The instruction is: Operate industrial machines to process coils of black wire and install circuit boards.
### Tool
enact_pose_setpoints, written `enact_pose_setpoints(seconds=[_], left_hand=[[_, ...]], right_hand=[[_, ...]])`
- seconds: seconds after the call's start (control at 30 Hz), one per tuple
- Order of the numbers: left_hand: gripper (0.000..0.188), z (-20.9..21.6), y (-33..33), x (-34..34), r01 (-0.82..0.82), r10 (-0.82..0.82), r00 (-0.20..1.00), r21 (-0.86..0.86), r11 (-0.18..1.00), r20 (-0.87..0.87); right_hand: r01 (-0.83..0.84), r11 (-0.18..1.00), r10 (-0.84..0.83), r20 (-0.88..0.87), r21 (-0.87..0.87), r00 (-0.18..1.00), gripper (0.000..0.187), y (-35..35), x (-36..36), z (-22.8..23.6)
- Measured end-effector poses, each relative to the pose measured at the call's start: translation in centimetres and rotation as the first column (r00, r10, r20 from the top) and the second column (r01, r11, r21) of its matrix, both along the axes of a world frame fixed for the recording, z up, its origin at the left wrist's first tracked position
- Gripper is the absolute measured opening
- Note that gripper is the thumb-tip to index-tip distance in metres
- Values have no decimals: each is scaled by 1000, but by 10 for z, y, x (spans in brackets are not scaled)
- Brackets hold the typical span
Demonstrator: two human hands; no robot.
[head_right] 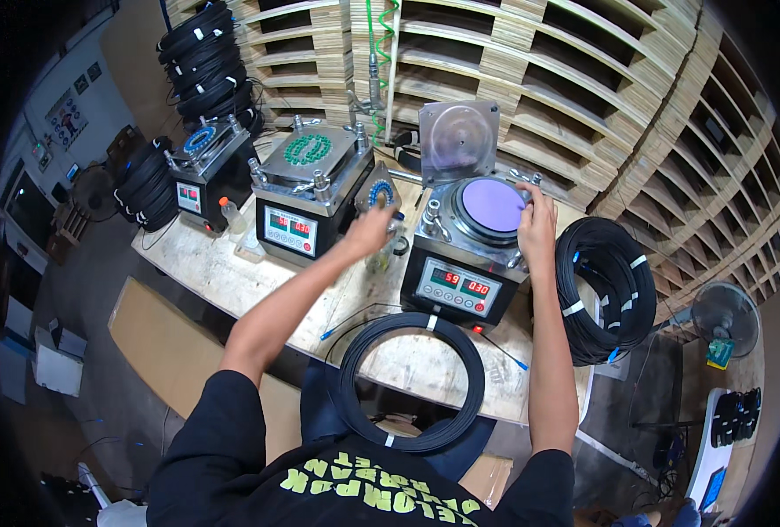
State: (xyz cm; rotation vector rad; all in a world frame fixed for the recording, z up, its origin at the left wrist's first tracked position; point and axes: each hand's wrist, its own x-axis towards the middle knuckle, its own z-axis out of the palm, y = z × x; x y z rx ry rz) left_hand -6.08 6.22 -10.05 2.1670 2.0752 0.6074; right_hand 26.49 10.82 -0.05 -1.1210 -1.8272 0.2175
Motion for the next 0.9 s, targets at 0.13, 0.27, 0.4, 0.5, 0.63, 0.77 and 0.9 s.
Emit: enact_pose_setpoints(seconds=[0.13,0.27,0.4,0.5,0.63,0.77,0.9], left_hand=[[56,-49,-20,7,-22,1,992,-164,986,-126],[52,-73,-25,6,-141,130,985,-98,985,-112],[56,-65,-48,7,-134,110,947,61,989,302],[51,-24,-66,13,-109,-53,858,283,953,510],[47,64,-70,24,-161,-159,750,410,898,642],[47,142,-56,54,-82,-333,733,563,822,593],[51,175,-42,100,78,-461,708,589,804,535]], right_hand=[[-16,1000,17,-43,20,999,38,4,0,-3],[-21,998,25,-58,56,998,38,8,1,-5],[-10,1000,9,-84,-16,996,36,4,1,-7],[-39,999,42,-122,29,992,35,1,-2,-2],[36,996,-42,73,85,996,36,-9,-5,11],[-95,994,91,59,58,994,35,-21,-14,40],[-296,949,268,-218,-107,938,49,-37,-29,69]])
